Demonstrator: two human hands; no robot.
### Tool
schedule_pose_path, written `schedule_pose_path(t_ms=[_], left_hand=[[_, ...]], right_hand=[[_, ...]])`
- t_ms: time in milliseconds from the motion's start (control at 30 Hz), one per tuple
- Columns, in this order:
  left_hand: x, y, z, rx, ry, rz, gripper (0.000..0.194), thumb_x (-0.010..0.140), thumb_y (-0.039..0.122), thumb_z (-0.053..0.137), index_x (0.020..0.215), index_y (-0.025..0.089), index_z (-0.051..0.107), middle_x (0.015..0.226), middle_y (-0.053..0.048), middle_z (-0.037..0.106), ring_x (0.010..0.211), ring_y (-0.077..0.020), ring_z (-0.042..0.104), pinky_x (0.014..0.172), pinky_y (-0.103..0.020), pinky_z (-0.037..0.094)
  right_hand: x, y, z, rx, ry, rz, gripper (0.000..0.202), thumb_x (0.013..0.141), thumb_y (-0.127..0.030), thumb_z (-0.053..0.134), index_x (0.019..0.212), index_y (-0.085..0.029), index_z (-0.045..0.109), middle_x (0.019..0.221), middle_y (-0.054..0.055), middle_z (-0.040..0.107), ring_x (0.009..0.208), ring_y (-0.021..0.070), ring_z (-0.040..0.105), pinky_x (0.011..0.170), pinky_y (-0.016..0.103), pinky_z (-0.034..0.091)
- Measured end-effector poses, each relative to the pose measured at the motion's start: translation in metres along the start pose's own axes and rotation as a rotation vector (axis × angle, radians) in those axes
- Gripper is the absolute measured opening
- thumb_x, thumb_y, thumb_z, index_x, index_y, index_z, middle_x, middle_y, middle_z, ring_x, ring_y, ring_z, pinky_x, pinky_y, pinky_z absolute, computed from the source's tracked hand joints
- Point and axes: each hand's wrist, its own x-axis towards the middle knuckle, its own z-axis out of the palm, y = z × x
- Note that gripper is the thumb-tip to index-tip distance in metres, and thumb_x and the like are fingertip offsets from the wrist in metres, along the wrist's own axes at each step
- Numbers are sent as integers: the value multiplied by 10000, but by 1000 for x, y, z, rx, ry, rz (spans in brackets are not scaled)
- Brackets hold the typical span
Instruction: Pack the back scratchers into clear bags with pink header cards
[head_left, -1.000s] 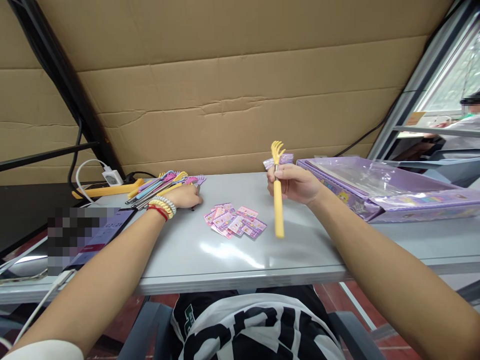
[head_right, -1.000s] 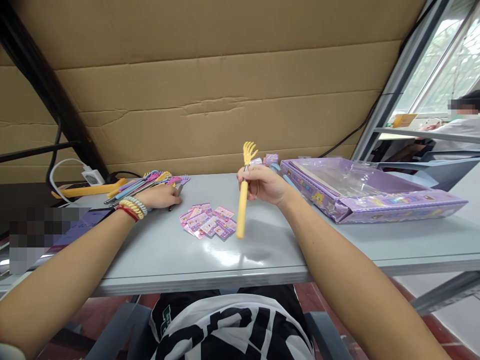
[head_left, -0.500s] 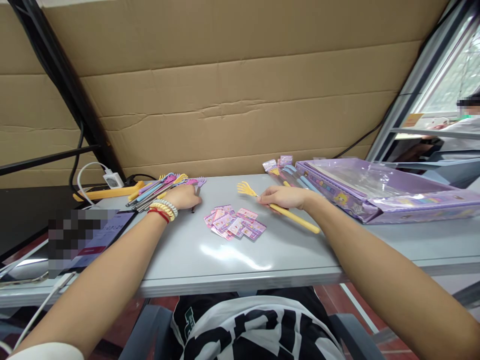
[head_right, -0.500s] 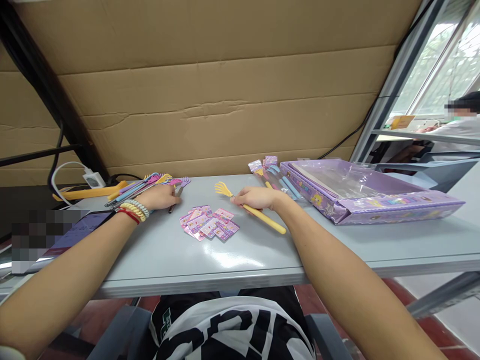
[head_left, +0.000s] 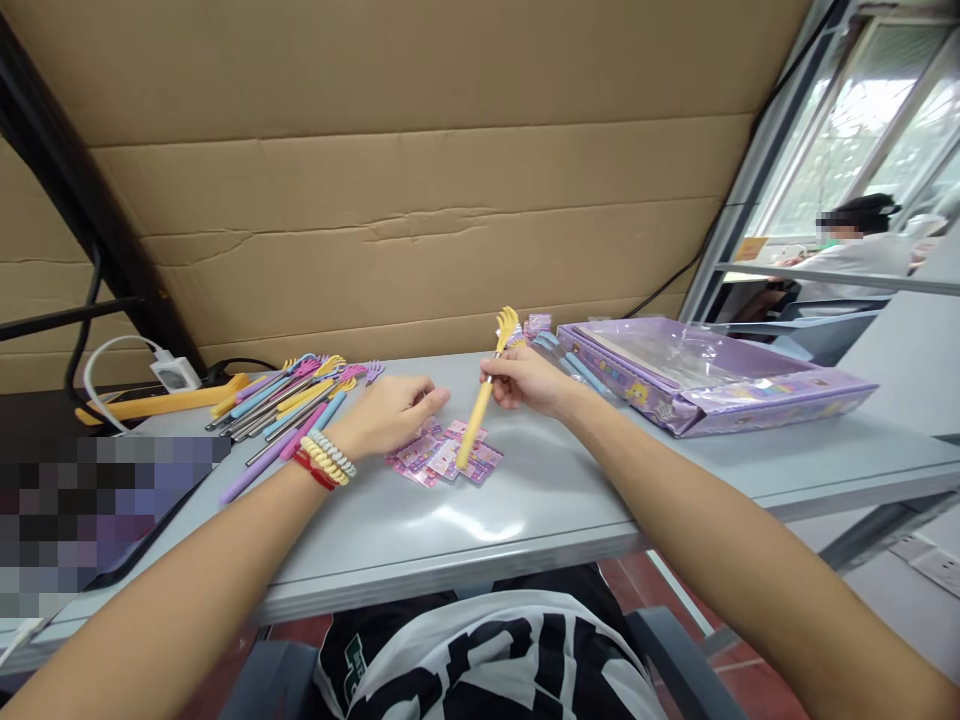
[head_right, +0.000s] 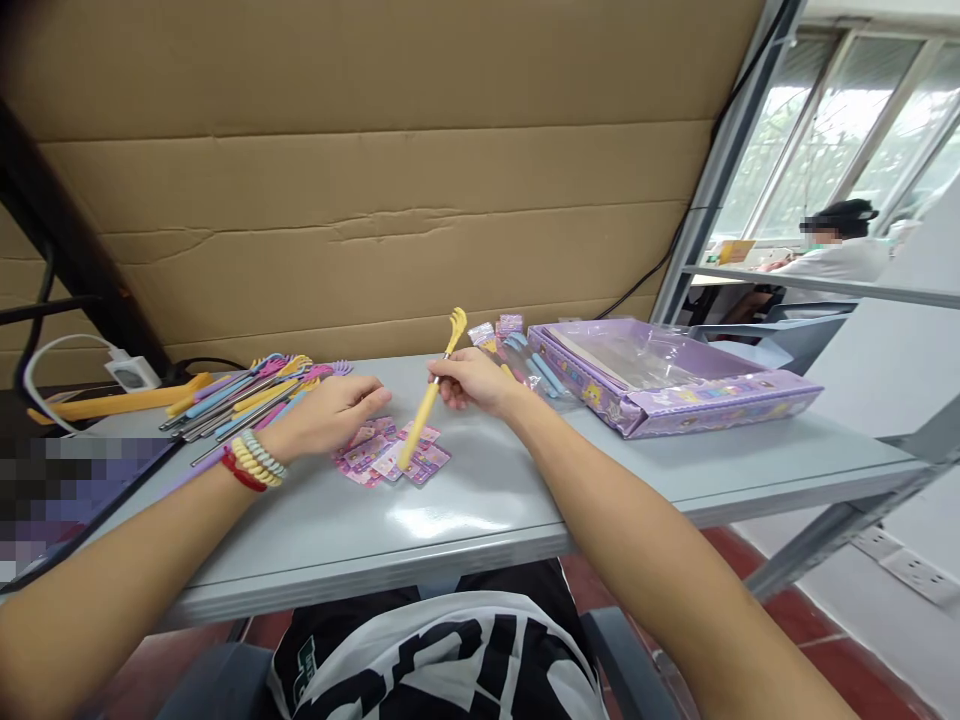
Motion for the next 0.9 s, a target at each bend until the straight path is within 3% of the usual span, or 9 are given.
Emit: schedule_pose_path(t_ms=[167, 267, 400, 500, 567, 633, 800, 900], left_hand=[[-2, 18, 7, -141, 0, 39, 334, 920, 451, 343, 880, 194, 553, 664, 3, 602, 586, -149, 524, 556, -272, 341], [1, 10, 10, -56, 41, -39, 275, 935, 365, 312, 906, 197, 528, 687, -13, 609, 609, -165, 544, 561, -278, 342], [5, -14, 5, 128, 82, -139, 251, 928, 329, 314, 948, 193, 524, 809, -61, 652, 717, -208, 595, 600, -296, 367], [6, -31, -1, 209, 73, -193, 258, 914, 329, 324, 969, 187, 532, 910, -90, 674, 818, -245, 616, 651, -317, 393], [6, -37, -3, 237, 57, -219, 275, 909, 334, 319, 978, 185, 539, 967, -102, 680, 875, -262, 620, 683, -327, 405], [7, -41, -4, 255, 36, -231, 289, 908, 338, 314, 990, 185, 546, 999, -108, 683, 908, -269, 622, 701, -332, 412], [8, -42, 1, 247, -6, -227, 298, 901, 334, 325, 997, 190, 566, 976, -98, 693, 891, -262, 632, 699, -330, 422], [9, -43, 4, 227, -16, -199, 295, 888, 335, 344, 992, 189, 578, 987, -99, 694, 893, -258, 632, 695, -327, 422]], right_hand=[[-2, -2, 11, 143, -102, -52, 323, 643, -373, 769, 769, -143, 581, 618, 53, 676, 497, 149, 626, 400, 220, 463], [-3, -5, 7, 51, -27, -83, 293, 684, -370, 734, 801, -153, 575, 685, 55, 684, 527, 143, 626, 414, 223, 460], [-9, -17, -22, -351, 267, -209, 136, 668, -196, 685, 774, -155, 610, 691, 25, 664, 587, 108, 581, 496, 192, 433], [-16, -31, -59, -629, 649, -236, 64, 673, -168, 604, 729, -160, 634, 730, 38, 667, 694, 145, 595, 622, 230, 463], [-22, -40, -88, -811, 932, -144, 108, 686, -168, 562, 742, -154, 653, 812, 82, 681, 802, 195, 617, 715, 277, 476], [-29, -44, -120, -976, 1067, 29, 161, 696, -180, 561, 801, -134, 674, 892, 135, 686, 917, 249, 621, 796, 323, 471], [-50, -30, -191, -1300, 992, 529, 406, 683, -265, 642, 1033, -62, 660, 1080, 246, 640, 993, 353, 619, 782, 416, 497], [-59, -13, -217, -1341, 805, 697, 453, 653, -387, 713, 1002, -99, 677, 1084, 225, 644, 987, 345, 620, 772, 417, 514]])
